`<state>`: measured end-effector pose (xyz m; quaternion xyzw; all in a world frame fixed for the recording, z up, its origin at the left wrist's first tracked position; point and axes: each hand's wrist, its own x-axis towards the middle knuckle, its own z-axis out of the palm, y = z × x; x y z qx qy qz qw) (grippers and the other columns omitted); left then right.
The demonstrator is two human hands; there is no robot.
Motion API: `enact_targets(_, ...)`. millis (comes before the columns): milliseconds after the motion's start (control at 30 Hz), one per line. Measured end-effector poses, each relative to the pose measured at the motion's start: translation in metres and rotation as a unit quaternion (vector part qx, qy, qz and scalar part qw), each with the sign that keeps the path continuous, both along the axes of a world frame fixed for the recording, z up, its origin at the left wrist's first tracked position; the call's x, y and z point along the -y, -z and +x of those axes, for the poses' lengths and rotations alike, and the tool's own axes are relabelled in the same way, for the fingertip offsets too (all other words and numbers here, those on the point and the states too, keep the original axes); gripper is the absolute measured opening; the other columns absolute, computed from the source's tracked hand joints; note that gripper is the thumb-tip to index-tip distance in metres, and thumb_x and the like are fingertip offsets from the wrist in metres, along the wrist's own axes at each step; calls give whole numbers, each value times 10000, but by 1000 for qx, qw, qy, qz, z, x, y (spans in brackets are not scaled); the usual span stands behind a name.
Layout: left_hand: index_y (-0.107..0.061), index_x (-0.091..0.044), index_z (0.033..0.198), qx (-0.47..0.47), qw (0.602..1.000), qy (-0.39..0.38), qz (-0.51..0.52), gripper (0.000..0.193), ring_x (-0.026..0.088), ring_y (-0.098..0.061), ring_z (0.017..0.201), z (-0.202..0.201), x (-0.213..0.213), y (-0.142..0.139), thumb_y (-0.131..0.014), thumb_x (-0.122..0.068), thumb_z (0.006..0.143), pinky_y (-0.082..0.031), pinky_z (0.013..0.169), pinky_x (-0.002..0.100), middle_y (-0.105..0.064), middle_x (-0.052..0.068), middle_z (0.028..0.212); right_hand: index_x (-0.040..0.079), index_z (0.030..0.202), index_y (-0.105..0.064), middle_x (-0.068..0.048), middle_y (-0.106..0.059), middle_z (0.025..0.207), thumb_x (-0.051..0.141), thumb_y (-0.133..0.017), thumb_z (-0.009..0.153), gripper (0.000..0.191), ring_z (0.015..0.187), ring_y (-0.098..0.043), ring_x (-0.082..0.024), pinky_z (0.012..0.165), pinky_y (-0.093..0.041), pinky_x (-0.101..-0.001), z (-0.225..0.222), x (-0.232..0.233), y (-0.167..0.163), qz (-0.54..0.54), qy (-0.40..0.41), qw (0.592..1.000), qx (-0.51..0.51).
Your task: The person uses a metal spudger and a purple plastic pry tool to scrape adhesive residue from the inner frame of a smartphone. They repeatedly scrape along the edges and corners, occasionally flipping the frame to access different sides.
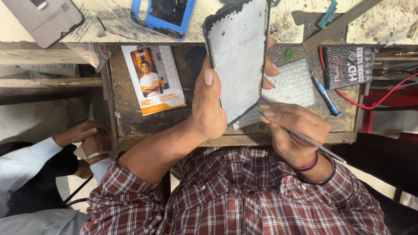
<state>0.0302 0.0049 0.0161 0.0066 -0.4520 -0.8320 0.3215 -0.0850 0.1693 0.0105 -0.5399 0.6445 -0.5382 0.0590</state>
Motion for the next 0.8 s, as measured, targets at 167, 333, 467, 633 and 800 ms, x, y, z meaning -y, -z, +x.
enact_targets(167, -290, -1, 1578, 7, 1000, 5, -22, 787, 214, -589, 1143, 1, -1, 1, -363, -645, 1130, -527, 952, 365, -462, 193, 1486, -29, 970, -684, -166, -745, 989, -59, -775, 954, 97, 902, -774, -239, 795, -628, -285, 0, 1, -3, 26, 14, 1000, -9)
enact_targets(333, -279, -13, 1584, 4, 1000, 13, -21, 787, 203, -577, 1156, 1, -3, 2, -375, -647, 1128, -509, 958, 353, -452, 176, 1496, -3, 954, -701, -160, -741, 968, -65, -816, 900, 142, 913, -767, -260, 753, -606, -287, -7, 1, -5, 29, 35, 995, -94)
enact_targets(467, -266, -12, 1588, 8, 1000, 18, -21, 794, 203, -576, 1159, 1, -3, 1, -376, -649, 1129, -513, 968, 354, -449, 175, 1494, 13, 968, -732, -136, -740, 951, -95, -789, 874, 154, 960, -781, -300, 778, -621, -320, -11, 1, -4, 21, 26, 985, -167)
enact_targets(633, -256, 2, 1579, 3, 1000, 6, -25, 792, 210, -580, 1147, 2, -3, 1, -377, -637, 1126, -515, 960, 361, -447, 189, 1490, -4, 940, -712, -171, -743, 946, -78, -794, 862, 135, 892, -770, -263, 770, -600, -311, -3, -1, -2, 40, 36, 991, -122)
enact_targets(800, -265, 8, 1576, -5, 1000, 7, -27, 780, 212, -580, 1150, 2, -3, 1, -368, -624, 1131, -517, 960, 358, -445, 196, 1494, -15, 976, -680, -160, -754, 989, -52, -786, 945, 116, 904, -782, -231, 816, -623, -279, 6, -2, -2, 33, 14, 999, 38)
